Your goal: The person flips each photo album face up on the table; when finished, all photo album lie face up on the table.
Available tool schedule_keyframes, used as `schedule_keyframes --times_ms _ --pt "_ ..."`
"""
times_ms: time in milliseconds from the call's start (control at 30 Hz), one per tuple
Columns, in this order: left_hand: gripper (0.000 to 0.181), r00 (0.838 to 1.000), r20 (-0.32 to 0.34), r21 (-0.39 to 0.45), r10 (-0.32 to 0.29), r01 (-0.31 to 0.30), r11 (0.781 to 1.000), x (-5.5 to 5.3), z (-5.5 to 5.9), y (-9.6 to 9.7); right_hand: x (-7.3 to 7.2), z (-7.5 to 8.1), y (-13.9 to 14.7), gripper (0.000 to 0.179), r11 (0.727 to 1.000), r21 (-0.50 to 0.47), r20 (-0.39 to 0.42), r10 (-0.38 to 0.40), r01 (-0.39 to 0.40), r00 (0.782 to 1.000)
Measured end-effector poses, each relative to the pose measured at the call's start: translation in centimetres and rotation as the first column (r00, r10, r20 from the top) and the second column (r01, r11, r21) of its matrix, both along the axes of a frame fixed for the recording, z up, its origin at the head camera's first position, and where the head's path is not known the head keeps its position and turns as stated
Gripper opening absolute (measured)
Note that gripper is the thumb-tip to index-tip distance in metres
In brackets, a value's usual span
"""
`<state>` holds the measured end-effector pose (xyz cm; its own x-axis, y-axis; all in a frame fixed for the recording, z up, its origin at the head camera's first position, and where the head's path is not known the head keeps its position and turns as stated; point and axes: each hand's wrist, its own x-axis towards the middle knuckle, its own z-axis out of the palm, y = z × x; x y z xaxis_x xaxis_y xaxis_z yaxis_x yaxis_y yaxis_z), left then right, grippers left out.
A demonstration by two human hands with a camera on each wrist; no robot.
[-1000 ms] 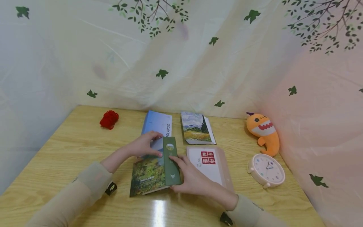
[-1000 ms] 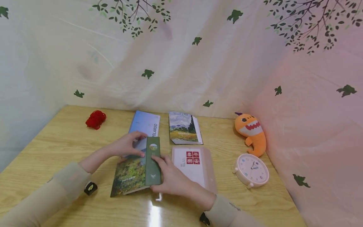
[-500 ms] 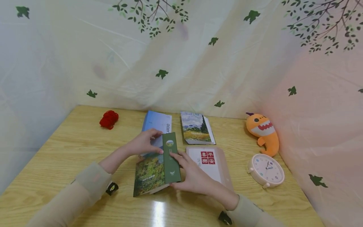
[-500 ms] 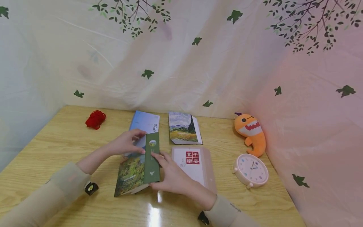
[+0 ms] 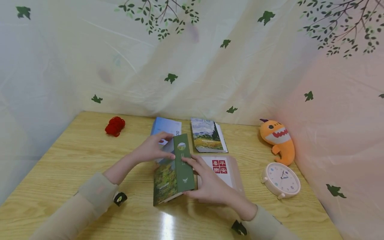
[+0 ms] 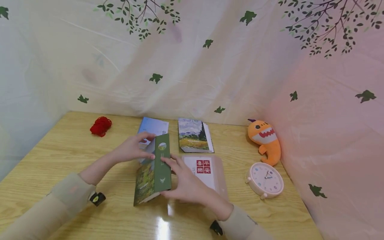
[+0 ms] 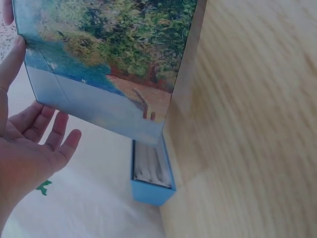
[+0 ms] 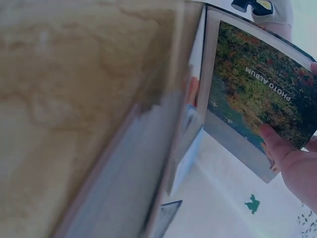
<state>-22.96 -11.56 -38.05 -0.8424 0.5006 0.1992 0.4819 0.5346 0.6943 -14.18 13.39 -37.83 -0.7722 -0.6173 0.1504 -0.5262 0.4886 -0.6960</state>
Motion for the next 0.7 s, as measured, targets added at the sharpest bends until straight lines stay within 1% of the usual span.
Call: schedule_keyframes --times_ms 167,300,400,467,567,700 --pt "0.082 0.999 -0.019 0.001 0.034 -0.034 0.999 0.2 0.7 0.1 0.1 0.9 0.2 0.095 0.999 0.041 -0.029 -0.032 0.034 0.999" --pt "0.082 0.999 -0.013 0.040 0.042 -0.042 0.998 0.5 1.2 0.3 0.3 1.6 0.5 0.097 0.998 0.053 -0.056 -0.044 0.047 0.997" --pt "0.080 0.999 0.005 0.079 0.041 -0.041 0.996 0.7 1.4 0.4 0.3 2.0 0.6 0.100 0.999 0.039 -0.077 -0.031 0.034 0.997" --pt "0.079 0.999 0.018 0.097 0.045 -0.046 0.994 0.8 1.4 0.4 0.2 2.1 0.6 0.102 1.000 0.013 -0.091 -0.012 0.013 0.996" --pt "0.078 0.999 0.028 0.124 0.041 -0.044 0.991 1.0 1.5 0.4 0.0 2.1 0.6 0.104 0.997 -0.064 -0.107 0.038 -0.045 0.994" --pt "0.077 0.998 0.062 0.174 0.028 -0.038 0.984 1.3 1.6 0.3 -0.1 2.1 0.6 0.108 0.980 -0.171 -0.093 0.090 -0.105 0.992"
